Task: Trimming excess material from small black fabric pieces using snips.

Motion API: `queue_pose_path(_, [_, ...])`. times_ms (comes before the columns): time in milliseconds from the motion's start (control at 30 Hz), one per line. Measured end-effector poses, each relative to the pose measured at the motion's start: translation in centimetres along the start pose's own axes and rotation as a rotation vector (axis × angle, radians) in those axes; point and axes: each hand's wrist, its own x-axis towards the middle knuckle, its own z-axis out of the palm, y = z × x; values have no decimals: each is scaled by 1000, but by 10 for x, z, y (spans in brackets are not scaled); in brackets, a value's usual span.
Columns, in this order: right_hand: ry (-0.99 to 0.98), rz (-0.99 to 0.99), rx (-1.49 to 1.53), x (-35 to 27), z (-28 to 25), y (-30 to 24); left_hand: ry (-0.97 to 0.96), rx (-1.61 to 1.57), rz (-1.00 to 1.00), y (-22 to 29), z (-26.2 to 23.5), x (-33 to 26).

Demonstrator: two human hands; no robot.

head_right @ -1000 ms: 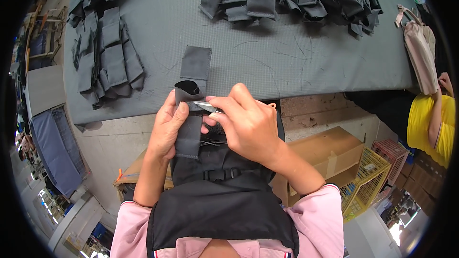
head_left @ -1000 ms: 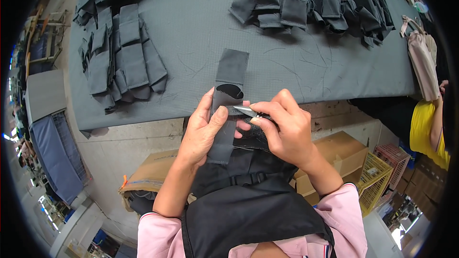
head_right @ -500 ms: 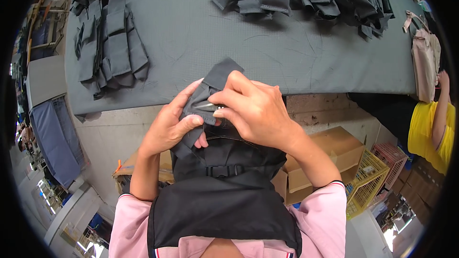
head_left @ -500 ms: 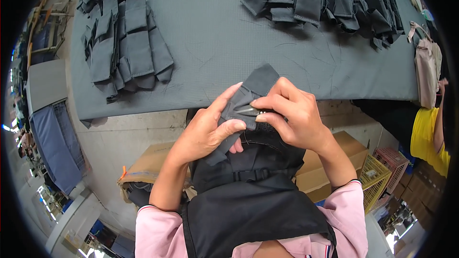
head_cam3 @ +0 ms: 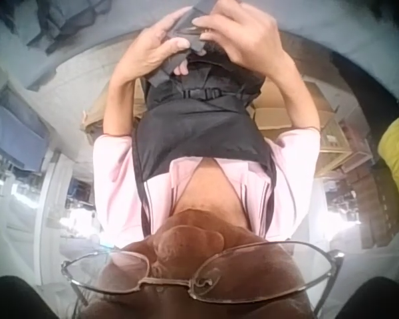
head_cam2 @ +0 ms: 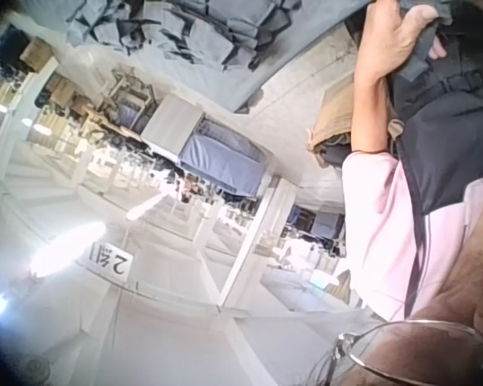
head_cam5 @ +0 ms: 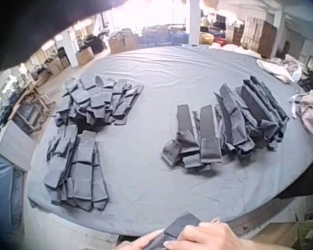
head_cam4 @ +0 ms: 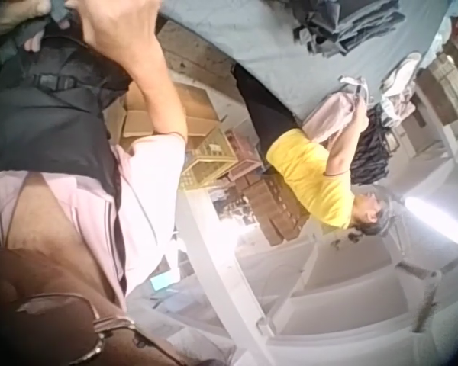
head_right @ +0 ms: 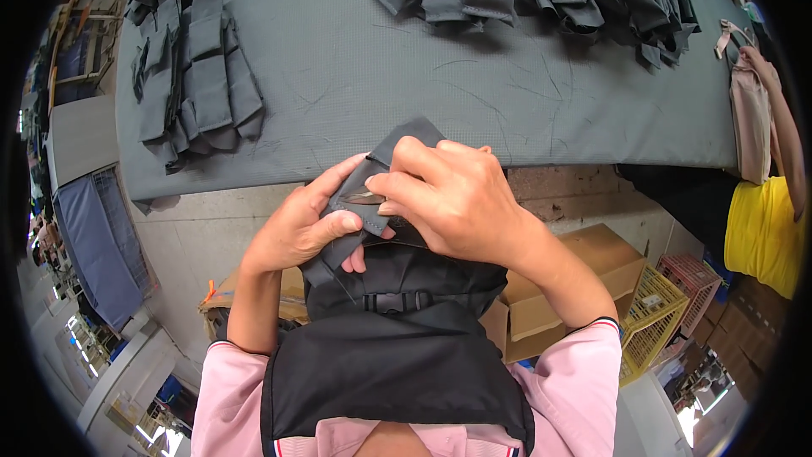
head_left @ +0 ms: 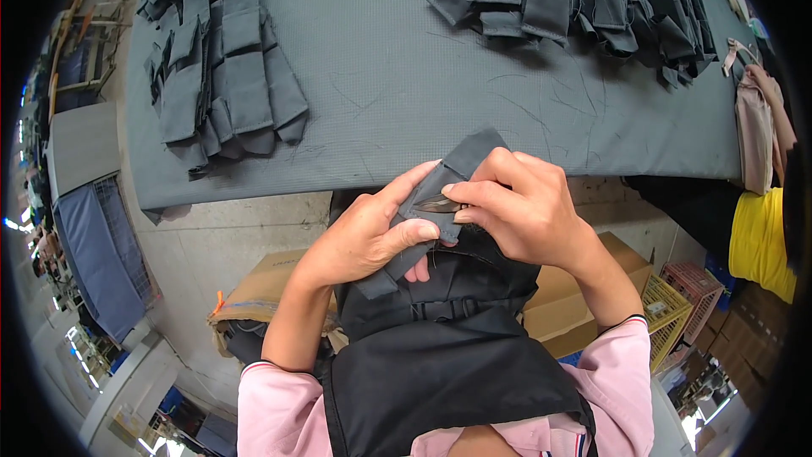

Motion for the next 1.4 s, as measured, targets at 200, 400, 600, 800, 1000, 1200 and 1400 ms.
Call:
queue_pose_path(200, [3,10,135,-1,3,4,-24,-66,-19,2,2,1])
queue_pose_path(400, [-39,116,207,0,4,1,-28,-30,2,2,3,3])
queue_pose_path(600, [85,236,201,-7,11,-6,-12,-15,-14,0,2,2])
queue_pose_path(800, [186,324,300,-3,17,-5,27,-18,35,-9,0,6])
queue_pose_path(1000, [212,390,333,-9,14,-18,301,-367,121,-6,4,15])
queue_pose_path(1200, [263,545,525,-8,21,-17,310,-470,167,-4,4,20])
queue_pose_path(1400, [341,416,428,13,54,-9,440,-492,178,-2,16,26])
